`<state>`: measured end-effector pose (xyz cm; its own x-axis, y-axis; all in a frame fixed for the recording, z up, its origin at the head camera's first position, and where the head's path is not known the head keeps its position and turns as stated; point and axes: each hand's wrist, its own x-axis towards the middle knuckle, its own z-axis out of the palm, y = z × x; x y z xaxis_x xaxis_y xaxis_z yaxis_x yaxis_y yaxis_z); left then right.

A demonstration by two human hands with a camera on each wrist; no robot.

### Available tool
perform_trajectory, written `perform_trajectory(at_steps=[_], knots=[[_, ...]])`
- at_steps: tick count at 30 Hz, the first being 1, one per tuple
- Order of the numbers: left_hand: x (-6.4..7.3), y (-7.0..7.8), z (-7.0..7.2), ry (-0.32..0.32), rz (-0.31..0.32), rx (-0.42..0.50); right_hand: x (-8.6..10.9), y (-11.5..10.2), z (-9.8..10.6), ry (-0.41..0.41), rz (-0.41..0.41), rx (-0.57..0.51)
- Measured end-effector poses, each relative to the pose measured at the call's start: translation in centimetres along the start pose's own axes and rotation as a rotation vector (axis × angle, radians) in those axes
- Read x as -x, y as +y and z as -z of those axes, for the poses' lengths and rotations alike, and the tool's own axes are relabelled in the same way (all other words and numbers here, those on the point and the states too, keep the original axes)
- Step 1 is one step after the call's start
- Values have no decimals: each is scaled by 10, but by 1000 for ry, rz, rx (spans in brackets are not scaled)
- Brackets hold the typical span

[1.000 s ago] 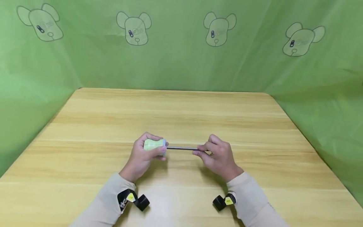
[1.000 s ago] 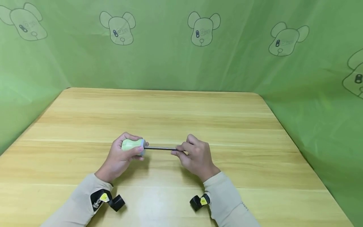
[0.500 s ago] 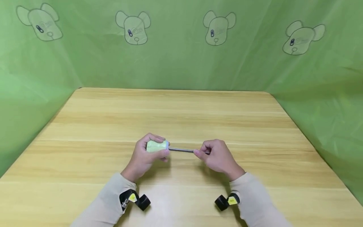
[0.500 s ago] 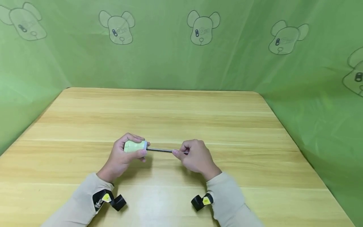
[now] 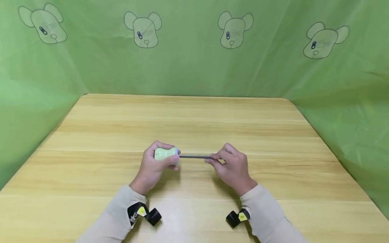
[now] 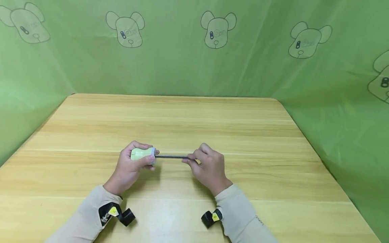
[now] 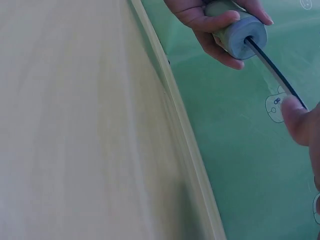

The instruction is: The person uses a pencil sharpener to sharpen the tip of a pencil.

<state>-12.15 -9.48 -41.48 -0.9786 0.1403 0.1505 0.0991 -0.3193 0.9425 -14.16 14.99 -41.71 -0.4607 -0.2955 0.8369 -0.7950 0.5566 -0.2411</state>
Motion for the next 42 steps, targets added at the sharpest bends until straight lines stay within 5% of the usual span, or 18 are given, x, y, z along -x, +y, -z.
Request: perform_trajectory(at_steps=[5, 10, 19, 25, 27, 29, 35, 38, 42], knots=[[1, 0, 0, -4, 6, 0, 1, 1, -2, 16, 41, -23], [0, -1, -1, -34, 4, 15, 0, 1, 2, -54, -38, -40], [-2, 1, 1, -88, -82, -70, -11, -8, 16, -259, -409, -211], [-1, -2, 4, -150, -160, -233, -23, -9, 31, -585, -894, -424], [0, -3, 3, -135, -159, -256, -24, -9, 32, -621, -963, -419], [0, -4, 3, -92, -141, -253, -22, -8, 28, -584, -880, -340], [-1, -5, 0, -5, -61, -86, -12, -9, 10, -219, -318, 96], [-2, -3, 0, 6, -37, -3, -11, -10, 6, -78, -136, 141], [-3, 0, 0, 10, 8, 62, -12, -13, 3, 58, 10, 155]])
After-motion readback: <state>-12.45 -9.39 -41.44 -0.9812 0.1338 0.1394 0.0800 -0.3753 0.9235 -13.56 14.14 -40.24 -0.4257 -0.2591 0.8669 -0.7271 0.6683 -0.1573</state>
